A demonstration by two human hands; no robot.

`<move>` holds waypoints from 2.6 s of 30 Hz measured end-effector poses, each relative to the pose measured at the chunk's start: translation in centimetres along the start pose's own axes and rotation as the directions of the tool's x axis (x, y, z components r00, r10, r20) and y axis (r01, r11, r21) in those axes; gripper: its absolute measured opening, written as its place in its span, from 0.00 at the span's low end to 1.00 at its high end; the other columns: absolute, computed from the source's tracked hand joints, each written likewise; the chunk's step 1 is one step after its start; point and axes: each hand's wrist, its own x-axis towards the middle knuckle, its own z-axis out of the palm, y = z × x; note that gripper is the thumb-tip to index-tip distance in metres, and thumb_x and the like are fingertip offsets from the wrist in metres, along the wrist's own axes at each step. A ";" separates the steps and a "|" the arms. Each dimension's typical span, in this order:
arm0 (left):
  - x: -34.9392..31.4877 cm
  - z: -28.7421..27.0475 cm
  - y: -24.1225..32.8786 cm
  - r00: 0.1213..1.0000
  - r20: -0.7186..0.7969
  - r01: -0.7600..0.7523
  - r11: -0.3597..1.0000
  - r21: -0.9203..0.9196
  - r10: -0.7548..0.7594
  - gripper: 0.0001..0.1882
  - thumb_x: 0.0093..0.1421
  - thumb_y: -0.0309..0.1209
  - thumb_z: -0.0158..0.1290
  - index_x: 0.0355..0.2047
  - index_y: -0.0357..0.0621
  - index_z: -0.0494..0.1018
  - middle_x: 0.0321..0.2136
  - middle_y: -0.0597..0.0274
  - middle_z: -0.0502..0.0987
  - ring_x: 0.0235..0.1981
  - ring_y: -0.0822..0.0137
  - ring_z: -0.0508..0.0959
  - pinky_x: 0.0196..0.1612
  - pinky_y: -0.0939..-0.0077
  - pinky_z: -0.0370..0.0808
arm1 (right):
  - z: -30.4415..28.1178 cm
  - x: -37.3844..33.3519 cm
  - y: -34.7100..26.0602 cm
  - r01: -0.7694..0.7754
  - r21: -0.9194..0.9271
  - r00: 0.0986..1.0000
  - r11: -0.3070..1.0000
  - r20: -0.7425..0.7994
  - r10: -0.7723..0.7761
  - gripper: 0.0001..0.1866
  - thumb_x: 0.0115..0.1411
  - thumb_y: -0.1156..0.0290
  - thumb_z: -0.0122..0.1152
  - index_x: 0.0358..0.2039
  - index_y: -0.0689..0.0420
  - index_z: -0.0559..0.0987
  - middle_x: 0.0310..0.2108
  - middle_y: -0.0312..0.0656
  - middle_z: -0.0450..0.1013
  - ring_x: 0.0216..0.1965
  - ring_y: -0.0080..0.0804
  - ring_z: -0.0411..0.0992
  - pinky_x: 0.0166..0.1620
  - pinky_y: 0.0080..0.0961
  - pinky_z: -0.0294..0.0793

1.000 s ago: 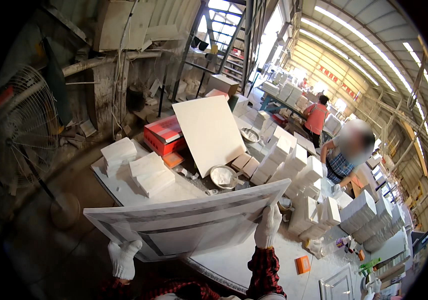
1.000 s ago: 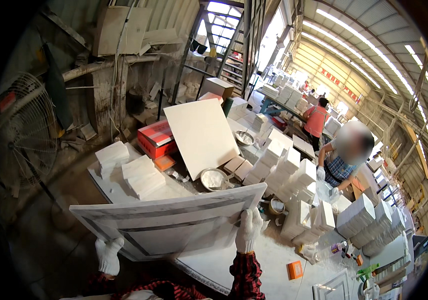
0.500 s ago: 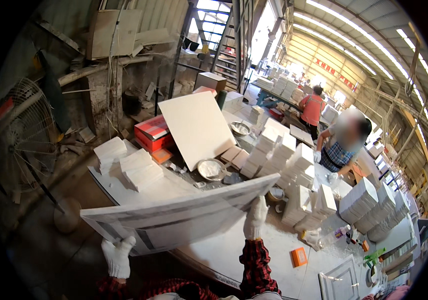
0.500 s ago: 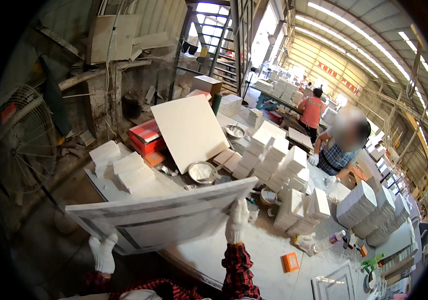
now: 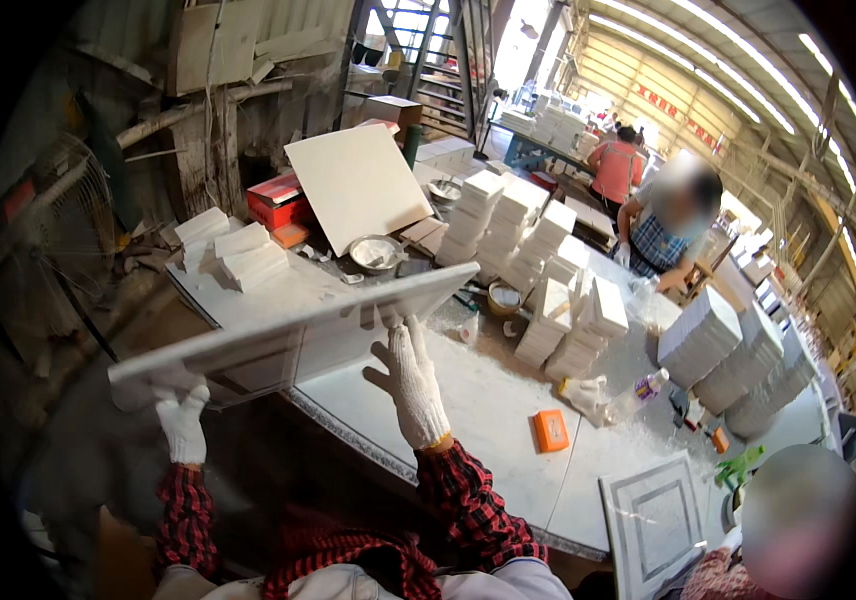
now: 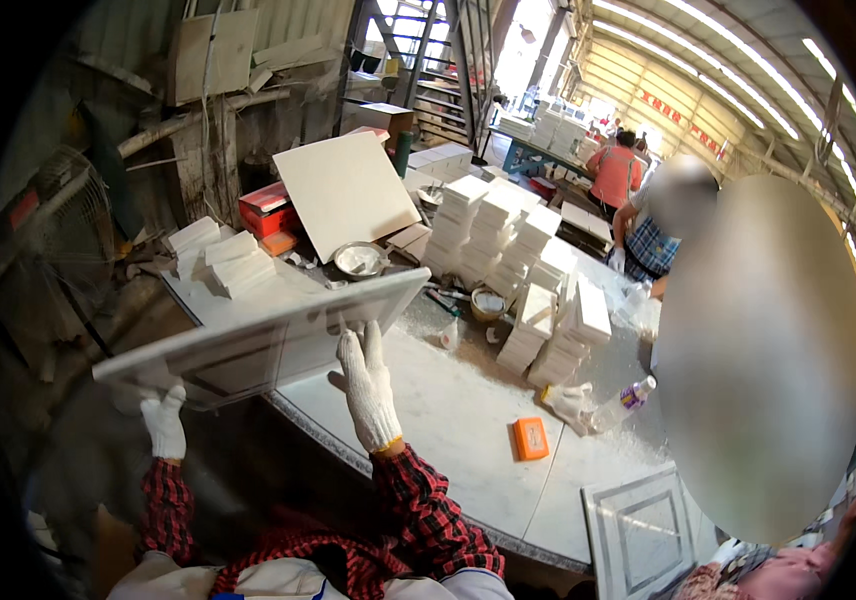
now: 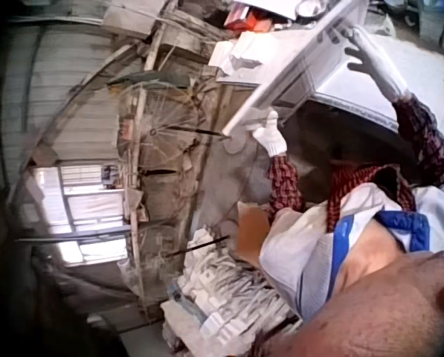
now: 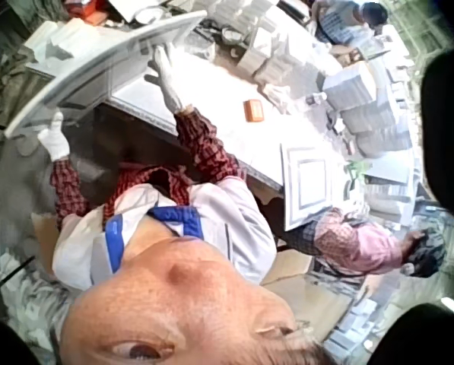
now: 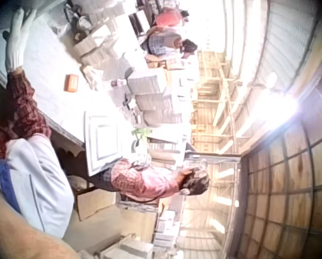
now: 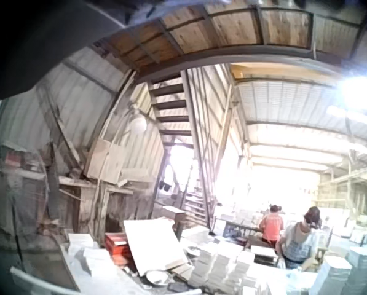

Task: The person assembles a square decorative panel by applying adhesive to small rectangular pieces and attaching them to a larger base board. They use a small metal tool to scrape and smooth the edges of the attached pieces, ensuring a flush fit. The person handles the panel one at a time, flipping it to work on different sides.

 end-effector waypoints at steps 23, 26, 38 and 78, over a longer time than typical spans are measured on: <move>-21.0 7.3 4.4 0.761 0.563 -0.602 0.676 0.426 0.323 0.15 0.52 0.33 0.56 0.41 0.54 0.79 0.41 0.69 0.77 0.44 0.60 0.74 0.50 0.62 0.66 | -13.7 -11.6 4.7 -0.032 0.480 0.873 0.877 -0.414 0.259 0.16 0.66 0.66 0.59 0.49 0.62 0.74 0.43 0.45 0.76 0.43 0.41 0.75 0.51 0.35 0.76; -22.5 7.6 3.5 0.711 0.640 -0.638 0.652 0.410 0.293 0.20 0.48 0.27 0.55 0.44 0.56 0.77 0.45 0.69 0.73 0.47 0.58 0.71 0.53 0.58 0.64 | -18.2 -10.9 9.4 0.029 0.414 0.842 0.910 -0.500 0.200 0.09 0.65 0.74 0.58 0.44 0.61 0.75 0.38 0.38 0.75 0.39 0.32 0.74 0.45 0.31 0.76; -18.6 8.9 4.7 0.271 0.961 -0.677 0.699 0.231 -0.055 0.30 0.41 0.35 0.64 0.49 0.55 0.76 0.49 0.62 0.71 0.53 0.53 0.69 0.58 0.55 0.64 | -23.8 -9.7 15.7 0.013 0.356 0.827 0.934 -0.530 0.190 0.12 0.66 0.76 0.53 0.49 0.65 0.76 0.44 0.41 0.77 0.43 0.33 0.75 0.49 0.29 0.74; 15.8 9.7 14.4 0.622 0.754 -0.762 0.387 0.520 0.210 0.19 0.61 0.31 0.56 0.53 0.39 0.73 0.47 0.54 0.78 0.49 0.60 0.78 0.53 0.67 0.74 | -23.0 -10.8 14.7 -0.078 0.259 0.776 0.963 -0.591 0.221 0.19 0.67 0.74 0.52 0.57 0.66 0.72 0.49 0.42 0.75 0.47 0.33 0.73 0.52 0.29 0.72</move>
